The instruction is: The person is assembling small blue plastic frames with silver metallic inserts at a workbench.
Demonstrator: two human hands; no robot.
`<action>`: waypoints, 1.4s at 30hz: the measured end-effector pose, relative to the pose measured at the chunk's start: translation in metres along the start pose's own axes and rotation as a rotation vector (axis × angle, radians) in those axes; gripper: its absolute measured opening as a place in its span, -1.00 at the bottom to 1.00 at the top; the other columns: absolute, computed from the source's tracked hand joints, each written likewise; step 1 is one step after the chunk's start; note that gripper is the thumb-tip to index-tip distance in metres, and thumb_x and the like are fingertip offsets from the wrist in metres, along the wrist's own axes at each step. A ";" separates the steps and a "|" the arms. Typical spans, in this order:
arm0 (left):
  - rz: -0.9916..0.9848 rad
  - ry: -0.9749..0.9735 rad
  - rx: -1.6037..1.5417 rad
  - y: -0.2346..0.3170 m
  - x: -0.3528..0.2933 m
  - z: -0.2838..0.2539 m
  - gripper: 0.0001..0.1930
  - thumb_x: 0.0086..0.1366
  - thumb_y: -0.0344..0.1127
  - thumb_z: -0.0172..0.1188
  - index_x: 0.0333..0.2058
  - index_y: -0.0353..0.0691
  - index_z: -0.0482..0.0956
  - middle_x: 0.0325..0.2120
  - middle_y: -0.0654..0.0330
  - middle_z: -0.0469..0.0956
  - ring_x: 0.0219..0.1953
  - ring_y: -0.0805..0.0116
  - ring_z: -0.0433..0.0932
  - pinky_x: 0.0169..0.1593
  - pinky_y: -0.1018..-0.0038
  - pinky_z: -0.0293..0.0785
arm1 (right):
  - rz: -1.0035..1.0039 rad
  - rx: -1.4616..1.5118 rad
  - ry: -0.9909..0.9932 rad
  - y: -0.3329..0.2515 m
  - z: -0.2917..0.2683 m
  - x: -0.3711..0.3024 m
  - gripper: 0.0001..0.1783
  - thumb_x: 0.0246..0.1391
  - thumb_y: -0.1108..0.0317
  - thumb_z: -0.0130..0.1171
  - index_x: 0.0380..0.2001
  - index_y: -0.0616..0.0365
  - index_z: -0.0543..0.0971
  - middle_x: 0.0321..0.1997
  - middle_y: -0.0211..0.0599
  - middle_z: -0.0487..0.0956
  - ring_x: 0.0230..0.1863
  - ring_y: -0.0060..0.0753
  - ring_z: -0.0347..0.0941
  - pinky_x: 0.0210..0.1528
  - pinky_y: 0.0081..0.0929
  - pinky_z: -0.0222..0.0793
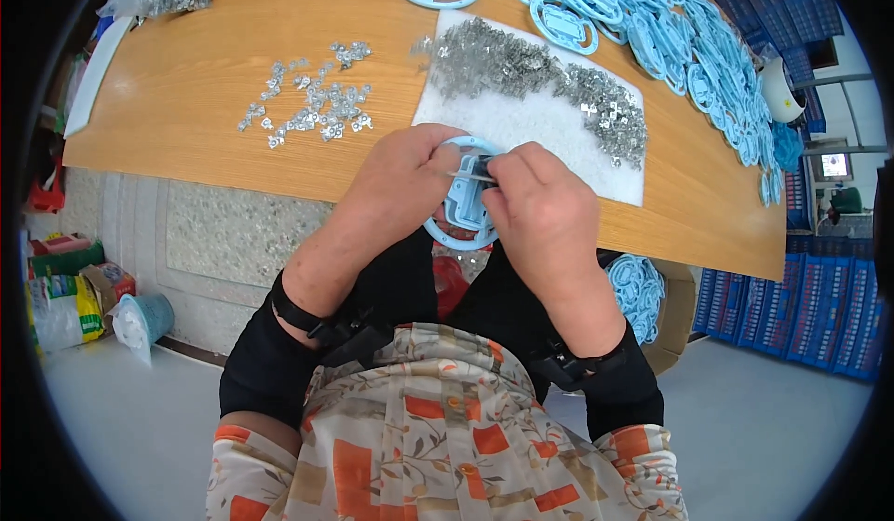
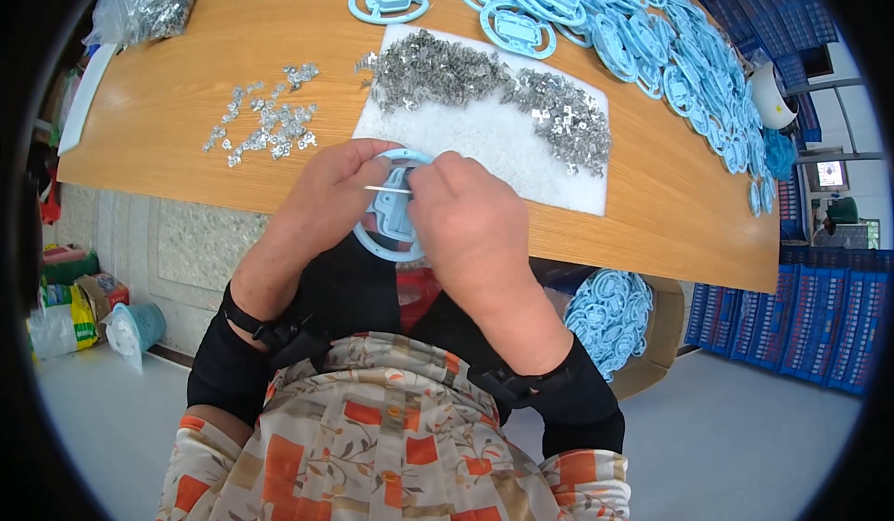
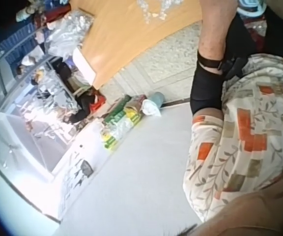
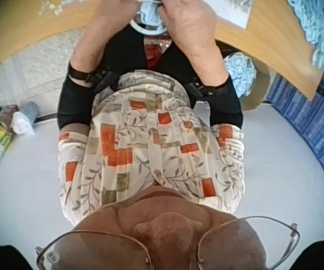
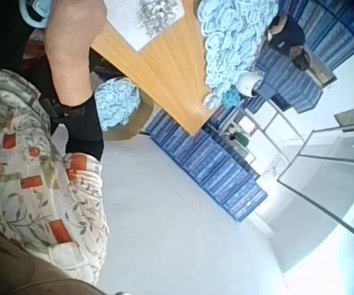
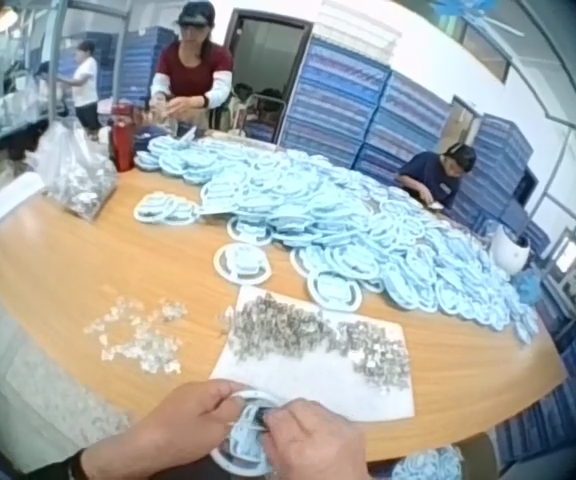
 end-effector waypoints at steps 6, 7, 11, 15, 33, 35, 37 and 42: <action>0.030 0.001 0.042 0.000 0.002 -0.002 -0.67 0.39 -0.33 -0.04 -0.01 -0.40 0.57 -0.42 0.22 0.62 -0.52 0.53 0.55 -0.49 0.58 0.50 | 0.113 0.069 -0.175 0.001 -0.020 -0.005 -0.73 -0.01 0.42 0.20 -0.19 0.14 0.48 -0.39 -0.18 0.50 -0.27 0.04 0.53 -0.25 -0.16 0.47; 0.016 -0.001 0.029 0.001 0.002 -0.001 -0.67 0.39 -0.33 -0.04 -0.02 -0.40 0.57 -0.41 0.22 0.62 -0.51 0.53 0.55 -0.49 0.59 0.50 | 0.111 0.069 -0.177 0.005 -0.023 -0.007 -0.73 -0.01 0.42 0.20 -0.19 0.14 0.48 -0.39 -0.18 0.50 -0.27 0.04 0.53 -0.25 -0.16 0.47; -0.009 -0.006 0.031 0.002 0.001 -0.002 -0.66 0.39 -0.33 -0.04 -0.02 -0.41 0.57 -0.41 0.22 0.62 -0.51 0.54 0.55 -0.49 0.59 0.50 | 0.330 0.081 -0.316 0.010 -0.028 -0.012 -0.61 0.07 0.37 0.16 0.00 0.09 0.43 -0.31 -0.09 0.63 -0.27 0.10 0.57 -0.25 -0.04 0.46; 0.005 -0.008 -0.005 0.004 0.000 -0.001 -0.67 0.39 -0.34 -0.04 -0.02 -0.41 0.57 -0.40 0.22 0.62 -0.51 0.54 0.54 -0.50 0.59 0.49 | 0.199 0.075 -0.221 0.016 -0.023 -0.023 -0.65 0.07 0.35 0.20 -0.03 0.00 0.51 -0.37 -0.20 0.64 -0.35 0.03 0.58 -0.34 -0.12 0.46; 0.031 0.020 0.064 0.000 0.003 0.000 -0.67 0.39 -0.34 -0.04 -0.02 -0.38 0.59 -0.42 0.22 0.63 -0.55 0.55 0.52 -0.49 0.59 0.48 | 0.103 -0.107 -0.264 0.005 -0.031 -0.010 -0.70 -0.01 0.41 0.25 -0.14 -0.05 0.63 -0.50 -0.23 0.63 -0.45 -0.09 0.59 -0.41 -0.22 0.47; 0.010 0.022 0.070 0.001 0.002 0.001 -0.67 0.38 -0.34 -0.04 -0.03 -0.38 0.60 -0.42 0.22 0.63 -0.55 0.55 0.53 -0.49 0.58 0.48 | 0.123 -0.124 -0.304 0.005 -0.031 -0.009 -0.72 0.03 0.38 0.23 -0.13 -0.06 0.62 -0.45 -0.26 0.65 -0.42 -0.10 0.60 -0.38 -0.20 0.48; -0.003 0.038 0.014 0.001 0.000 0.001 -0.67 0.38 -0.34 -0.04 -0.04 -0.39 0.60 -0.42 0.21 0.64 -0.54 0.54 0.54 -0.48 0.58 0.49 | 0.095 -0.085 -0.236 0.002 -0.032 -0.008 -0.71 -0.01 0.44 0.25 -0.16 -0.04 0.65 -0.60 -0.14 0.57 -0.51 -0.05 0.57 -0.45 -0.19 0.44; 0.072 0.046 0.098 -0.007 0.002 -0.001 -0.66 0.39 -0.34 -0.06 -0.04 -0.39 0.60 -0.44 0.20 0.63 -0.55 0.52 0.55 -0.48 0.57 0.50 | 0.164 -0.099 -0.296 -0.002 -0.029 -0.005 -0.74 0.02 0.40 0.21 -0.17 -0.03 0.64 -0.53 -0.12 0.60 -0.46 0.00 0.58 -0.40 -0.15 0.47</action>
Point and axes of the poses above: each hand's wrist, its own x-axis towards the middle knuckle, its own z-axis out of the palm, y = z × x, the point moved 2 cm from there along x, towards the middle knuckle
